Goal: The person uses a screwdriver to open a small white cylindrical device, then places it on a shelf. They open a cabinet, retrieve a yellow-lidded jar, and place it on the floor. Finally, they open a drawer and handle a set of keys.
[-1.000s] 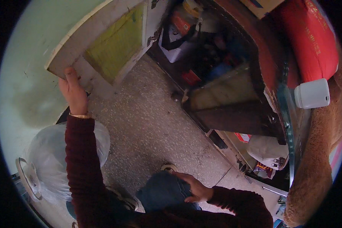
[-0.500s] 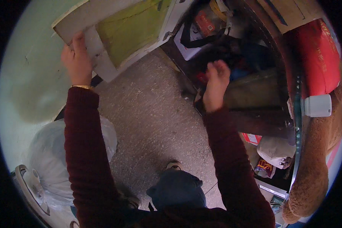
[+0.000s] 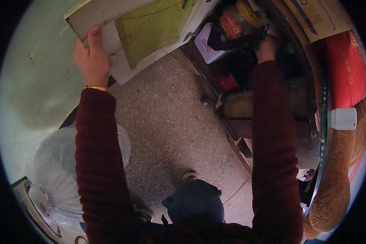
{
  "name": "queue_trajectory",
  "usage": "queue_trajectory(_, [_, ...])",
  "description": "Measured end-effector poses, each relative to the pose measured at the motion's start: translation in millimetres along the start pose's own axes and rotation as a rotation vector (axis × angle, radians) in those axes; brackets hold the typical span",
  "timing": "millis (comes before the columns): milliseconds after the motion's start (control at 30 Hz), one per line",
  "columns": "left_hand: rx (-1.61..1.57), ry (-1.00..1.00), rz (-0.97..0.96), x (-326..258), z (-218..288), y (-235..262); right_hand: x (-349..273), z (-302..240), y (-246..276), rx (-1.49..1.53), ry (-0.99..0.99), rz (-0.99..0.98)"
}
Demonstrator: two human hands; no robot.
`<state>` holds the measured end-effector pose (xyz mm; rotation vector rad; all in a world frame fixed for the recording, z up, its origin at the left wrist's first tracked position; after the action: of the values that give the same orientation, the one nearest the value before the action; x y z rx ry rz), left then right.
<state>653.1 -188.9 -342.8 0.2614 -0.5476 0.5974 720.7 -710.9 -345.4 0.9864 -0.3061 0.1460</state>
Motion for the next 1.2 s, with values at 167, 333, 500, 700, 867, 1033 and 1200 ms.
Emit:
queue_trajectory(167, [0.035, -0.015, -0.037, 0, 3, -2, -8, 18, -25, 0.843, -0.092, 0.284])
queue_trajectory(333, [-0.024, 0.038, 0.010, -4, 4, 0, -24, 18, -5, 1.677, -0.463, 0.423])
queue_trajectory(500, [-0.035, 0.018, -0.018, -4, 7, -1, 47, 39, -11, 1.857, -0.391, 0.209])
queue_trajectory(700, [-0.120, 0.054, -0.013, -8, 8, -3, 104, 46, -38, 1.494, 0.109, 0.320])
queue_trajectory(867, [-0.107, 0.112, -0.041, -2, -3, -5, 16, 11, 23, 2.205, -0.643, 0.197])
queue_trajectory(1033, [-0.051, 0.224, -0.050, -11, 9, -3, -162, -76, 96, 2.334, -0.490, 0.354])
queue_trajectory(1200, [-0.254, 0.508, -0.262, -165, 46, -20, -279, -135, 77, 2.219, -0.473, -0.074])
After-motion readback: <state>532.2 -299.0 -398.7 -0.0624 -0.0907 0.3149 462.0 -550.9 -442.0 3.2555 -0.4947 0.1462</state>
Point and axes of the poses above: each hand's wrist, its own x-axis towards the middle knuckle, its own y-axis out of the back of the hand, z = x × y, the point moved 7 cm from there along x, towards the middle knuckle, and after that the axes turned 7 degrees about y, right-handed, at the moved point
